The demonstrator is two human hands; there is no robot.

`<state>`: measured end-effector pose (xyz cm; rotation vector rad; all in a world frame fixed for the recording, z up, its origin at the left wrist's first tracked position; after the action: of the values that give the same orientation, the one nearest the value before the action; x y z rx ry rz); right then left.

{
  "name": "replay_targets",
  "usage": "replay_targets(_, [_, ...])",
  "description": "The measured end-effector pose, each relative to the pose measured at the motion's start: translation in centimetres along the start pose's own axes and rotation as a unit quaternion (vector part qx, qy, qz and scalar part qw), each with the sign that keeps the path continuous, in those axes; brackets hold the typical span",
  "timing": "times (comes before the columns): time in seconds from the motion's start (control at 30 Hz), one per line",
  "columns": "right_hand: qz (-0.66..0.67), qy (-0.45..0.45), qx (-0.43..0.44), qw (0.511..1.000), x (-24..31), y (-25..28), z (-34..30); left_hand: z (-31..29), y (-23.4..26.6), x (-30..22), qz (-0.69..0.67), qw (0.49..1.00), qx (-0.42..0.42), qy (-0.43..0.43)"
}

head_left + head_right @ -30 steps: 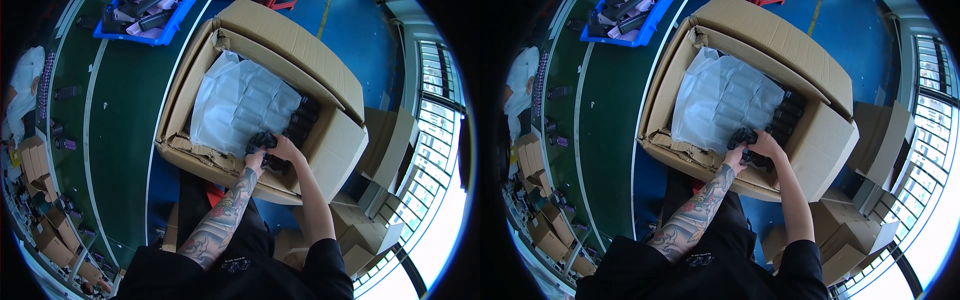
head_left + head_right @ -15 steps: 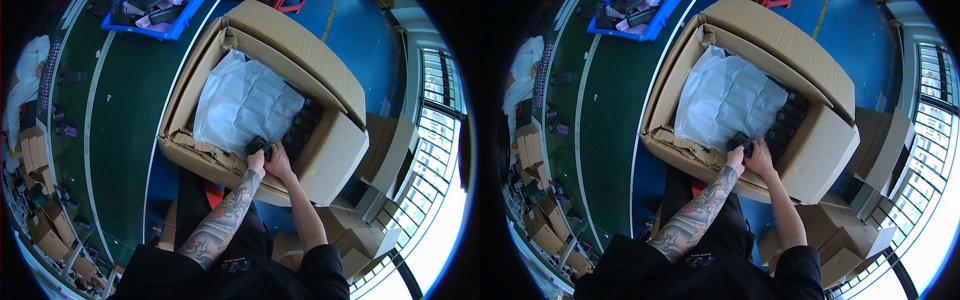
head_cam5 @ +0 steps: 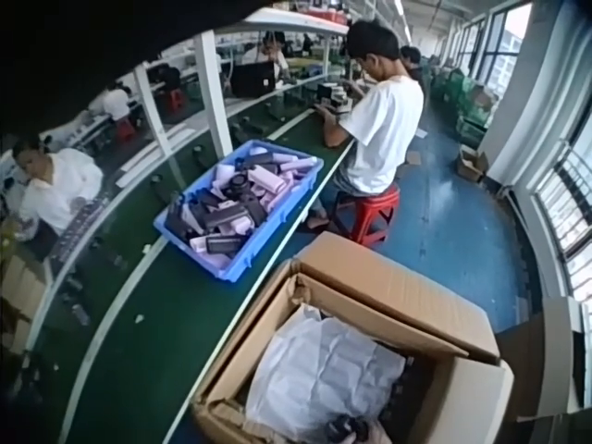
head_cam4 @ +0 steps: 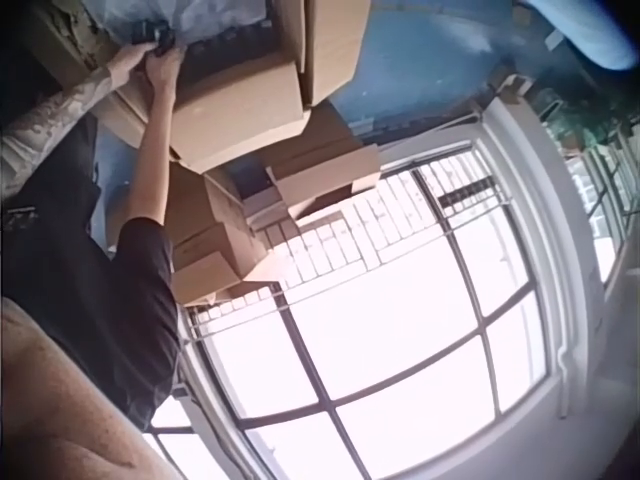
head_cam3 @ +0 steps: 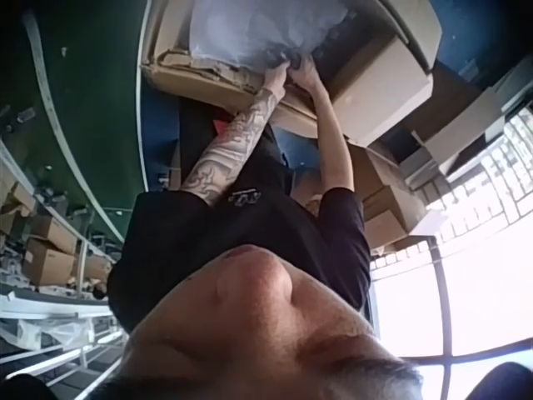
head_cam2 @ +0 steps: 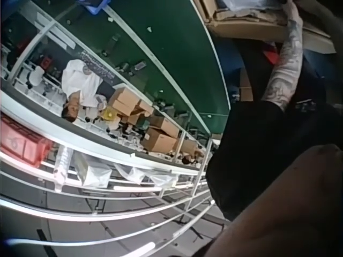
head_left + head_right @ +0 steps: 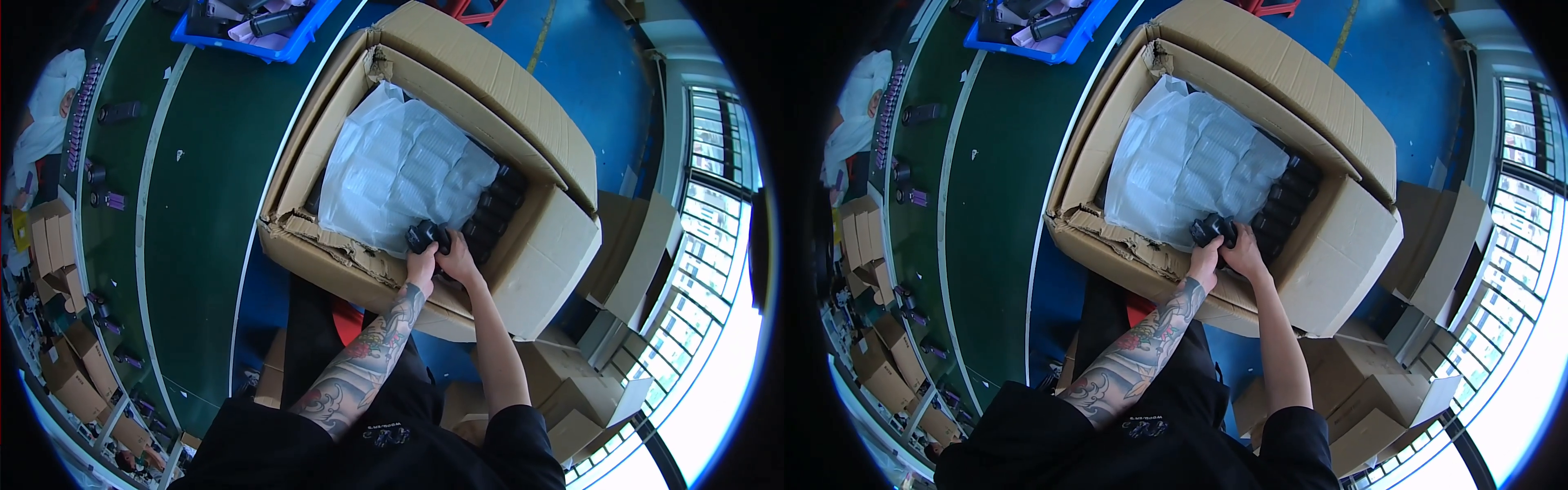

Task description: The recorder is packing handheld electronic devices into boxes and arranging them on an assembly line conveyor.

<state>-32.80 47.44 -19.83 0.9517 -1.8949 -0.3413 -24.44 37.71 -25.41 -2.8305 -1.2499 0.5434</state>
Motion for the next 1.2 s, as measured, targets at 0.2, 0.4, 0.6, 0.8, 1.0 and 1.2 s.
replay_targets(0.2, [0.026,-0.036,0.030,0.999,-0.4,0.3,0.7,-0.9,-1.3,-1.6,0.014,0.999,0.034,0.000])
replay_targets(0.4, [0.105,-0.114,0.024,0.988,-1.9,0.4,0.0,-2.7,-3.6,-4.1,0.050,0.994,0.094,0.036])
replay_targets(0.6, [0.203,-0.193,0.004,0.960,1.7,2.6,-4.4,-6.9,-3.6,-5.5,0.083,0.986,0.136,0.055])
replay_targets(0.8, [0.273,-0.154,0.005,0.950,8.3,6.0,-6.5,-11.7,-2.8,-9.5,0.093,0.979,0.178,0.034])
replay_targets(1.0, [0.249,-0.037,0.001,0.968,21.8,5.0,-3.4,-15.2,0.7,-23.2,0.103,0.965,0.189,-0.150])
replay_targets(1.2, [0.065,0.143,0.109,0.982,40.6,-6.3,4.0,-13.2,14.4,-40.5,0.023,0.935,0.106,-0.339])
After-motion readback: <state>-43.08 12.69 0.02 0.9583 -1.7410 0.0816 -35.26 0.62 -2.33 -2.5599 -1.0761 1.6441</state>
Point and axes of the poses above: each hand's wrist, its own z-axis towards the middle knuckle, its own y-axis out of the back of the hand, x = y × z, the point moved 9 cm from there along z, towards the middle knuckle, and after that the axes turned 3 degrees about -x, right-handed, at the moved point
